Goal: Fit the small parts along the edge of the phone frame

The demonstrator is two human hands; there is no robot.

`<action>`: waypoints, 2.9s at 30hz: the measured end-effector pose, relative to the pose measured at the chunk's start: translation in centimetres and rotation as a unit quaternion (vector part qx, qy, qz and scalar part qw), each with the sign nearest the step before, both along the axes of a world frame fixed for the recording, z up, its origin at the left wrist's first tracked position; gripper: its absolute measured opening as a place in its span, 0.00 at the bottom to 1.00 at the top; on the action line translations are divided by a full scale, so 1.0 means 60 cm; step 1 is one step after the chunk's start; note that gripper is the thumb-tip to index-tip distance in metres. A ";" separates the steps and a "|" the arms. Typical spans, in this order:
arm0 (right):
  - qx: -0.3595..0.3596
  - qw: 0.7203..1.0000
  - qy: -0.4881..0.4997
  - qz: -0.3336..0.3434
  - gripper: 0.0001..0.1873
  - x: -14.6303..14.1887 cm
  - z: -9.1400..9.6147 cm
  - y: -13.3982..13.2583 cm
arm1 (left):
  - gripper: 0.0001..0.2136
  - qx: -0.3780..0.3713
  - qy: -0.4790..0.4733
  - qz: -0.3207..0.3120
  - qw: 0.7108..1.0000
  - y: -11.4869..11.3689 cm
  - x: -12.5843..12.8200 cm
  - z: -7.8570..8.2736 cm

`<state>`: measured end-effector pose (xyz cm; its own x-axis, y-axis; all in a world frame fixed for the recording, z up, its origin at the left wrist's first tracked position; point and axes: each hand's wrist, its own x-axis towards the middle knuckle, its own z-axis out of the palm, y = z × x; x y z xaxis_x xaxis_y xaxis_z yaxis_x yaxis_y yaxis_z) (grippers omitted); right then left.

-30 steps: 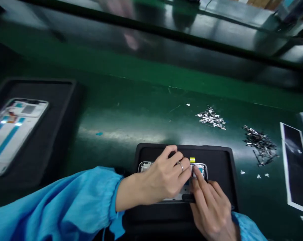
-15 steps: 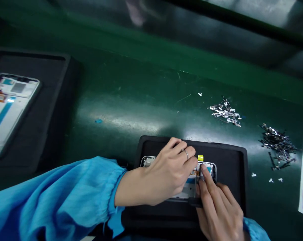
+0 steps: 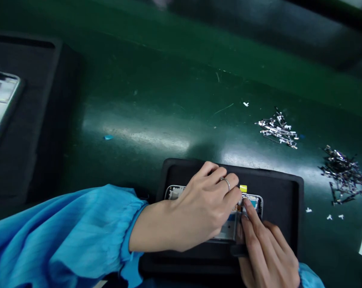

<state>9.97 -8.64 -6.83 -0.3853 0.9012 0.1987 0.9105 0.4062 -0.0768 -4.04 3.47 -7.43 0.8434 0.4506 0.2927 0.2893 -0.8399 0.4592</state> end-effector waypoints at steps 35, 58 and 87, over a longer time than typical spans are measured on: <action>0.002 1.000 -0.004 -0.005 0.11 -0.003 0.012 0.013 | 0.09 -0.011 -0.033 0.035 0.999 -0.004 0.005 0.001; -0.024 0.999 0.018 -0.009 0.13 0.003 0.013 0.024 | 0.10 -0.010 0.020 -0.025 0.999 0.009 -0.022 0.011; -0.035 0.998 0.006 0.056 0.14 -0.010 0.018 0.031 | 0.08 -0.132 0.126 -0.100 0.978 0.068 -0.014 0.041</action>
